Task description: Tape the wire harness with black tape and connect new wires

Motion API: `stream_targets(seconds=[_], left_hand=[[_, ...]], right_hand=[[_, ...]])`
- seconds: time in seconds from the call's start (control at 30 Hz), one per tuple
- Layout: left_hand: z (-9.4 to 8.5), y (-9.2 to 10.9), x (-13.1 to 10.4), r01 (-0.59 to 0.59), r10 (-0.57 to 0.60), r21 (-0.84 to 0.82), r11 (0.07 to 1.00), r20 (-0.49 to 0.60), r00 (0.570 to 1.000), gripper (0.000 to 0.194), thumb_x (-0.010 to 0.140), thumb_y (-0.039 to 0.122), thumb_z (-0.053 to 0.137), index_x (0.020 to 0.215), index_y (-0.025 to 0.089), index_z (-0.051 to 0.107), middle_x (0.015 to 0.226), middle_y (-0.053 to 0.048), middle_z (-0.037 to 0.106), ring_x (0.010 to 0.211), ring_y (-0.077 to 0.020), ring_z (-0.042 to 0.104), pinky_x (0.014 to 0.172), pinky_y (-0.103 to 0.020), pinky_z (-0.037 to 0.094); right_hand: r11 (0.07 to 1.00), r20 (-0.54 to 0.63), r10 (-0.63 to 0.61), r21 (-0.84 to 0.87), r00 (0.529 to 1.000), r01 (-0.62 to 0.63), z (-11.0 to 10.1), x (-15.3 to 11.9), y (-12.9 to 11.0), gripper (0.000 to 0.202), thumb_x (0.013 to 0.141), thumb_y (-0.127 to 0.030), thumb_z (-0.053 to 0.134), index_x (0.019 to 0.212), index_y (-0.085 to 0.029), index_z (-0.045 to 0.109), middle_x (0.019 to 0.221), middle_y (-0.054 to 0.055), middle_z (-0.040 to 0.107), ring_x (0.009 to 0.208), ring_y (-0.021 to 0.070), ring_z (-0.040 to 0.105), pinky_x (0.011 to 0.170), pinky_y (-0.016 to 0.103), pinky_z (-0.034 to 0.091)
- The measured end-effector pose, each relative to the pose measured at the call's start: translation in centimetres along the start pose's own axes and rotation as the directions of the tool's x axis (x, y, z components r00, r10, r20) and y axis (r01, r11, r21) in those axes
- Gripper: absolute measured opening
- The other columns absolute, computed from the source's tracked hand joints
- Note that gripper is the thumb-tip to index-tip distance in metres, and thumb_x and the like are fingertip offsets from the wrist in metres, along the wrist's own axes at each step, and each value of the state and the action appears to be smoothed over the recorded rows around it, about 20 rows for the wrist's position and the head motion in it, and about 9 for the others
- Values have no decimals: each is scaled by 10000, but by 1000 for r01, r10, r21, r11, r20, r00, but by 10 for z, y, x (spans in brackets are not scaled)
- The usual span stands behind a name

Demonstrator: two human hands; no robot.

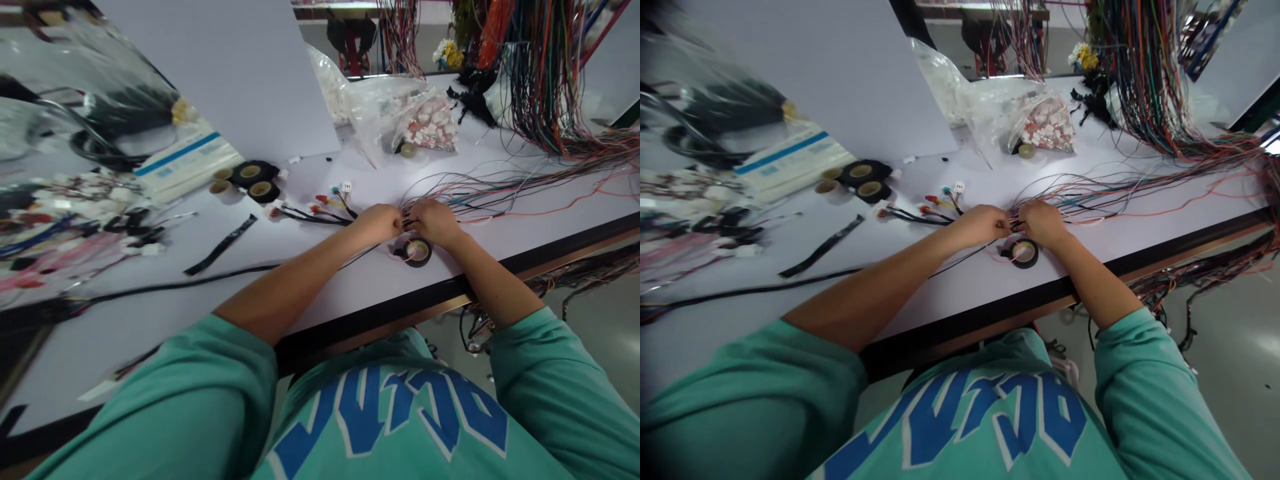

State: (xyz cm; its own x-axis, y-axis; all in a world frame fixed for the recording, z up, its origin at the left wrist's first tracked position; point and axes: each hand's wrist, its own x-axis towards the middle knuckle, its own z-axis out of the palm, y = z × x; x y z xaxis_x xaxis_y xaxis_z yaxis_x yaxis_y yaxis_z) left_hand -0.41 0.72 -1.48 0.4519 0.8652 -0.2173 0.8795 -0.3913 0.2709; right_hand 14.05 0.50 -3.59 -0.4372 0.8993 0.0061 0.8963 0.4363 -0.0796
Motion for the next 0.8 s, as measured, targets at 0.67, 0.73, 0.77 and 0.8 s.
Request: stream_targets(seconds=[0.67, 0.73, 0.77, 0.8], left_hand=[[-4, 0, 13, 30, -31, -141, 990, -3, 1000, 254, 595, 139, 500, 723, 106, 717, 636, -49, 640, 617, -137, 553, 597, -235, 380], [-6, 1, 15, 64, -64, -195, 979, 7, 998, 241, 585, 149, 509, 715, 116, 710, 613, -33, 620, 619, -138, 545, 592, -238, 375], [-8, 3, 16, 101, -100, -222, 970, 17, 995, 224, 584, 156, 518, 707, 118, 702, 581, -23, 594, 597, -137, 532, 577, -241, 368], [-10, 5, 18, 146, -143, -248, 958, 30, 989, 196, 582, 161, 530, 690, 119, 689, 541, -13, 558, 569, -134, 514, 557, -245, 357]], right_hand=[[991, -78, -112, 58, 991, 117, 9, 6, 8, 191, 765, -136, 496, 840, -132, 672, 885, 95, 641, 887, 195, 545, 704, 272, 363], [988, -83, -130, 76, 988, 136, 11, 7, 9, 187, 763, -124, 492, 821, -129, 669, 867, 95, 641, 875, 193, 543, 708, 271, 359], [986, -84, -133, 86, 988, 140, 12, 8, 10, 182, 760, -121, 492, 807, -128, 667, 858, 96, 641, 868, 192, 543, 704, 270, 356], [985, -86, -134, 95, 987, 142, 14, 9, 10, 175, 755, -119, 495, 792, -129, 665, 850, 96, 641, 862, 192, 542, 699, 269, 354]])
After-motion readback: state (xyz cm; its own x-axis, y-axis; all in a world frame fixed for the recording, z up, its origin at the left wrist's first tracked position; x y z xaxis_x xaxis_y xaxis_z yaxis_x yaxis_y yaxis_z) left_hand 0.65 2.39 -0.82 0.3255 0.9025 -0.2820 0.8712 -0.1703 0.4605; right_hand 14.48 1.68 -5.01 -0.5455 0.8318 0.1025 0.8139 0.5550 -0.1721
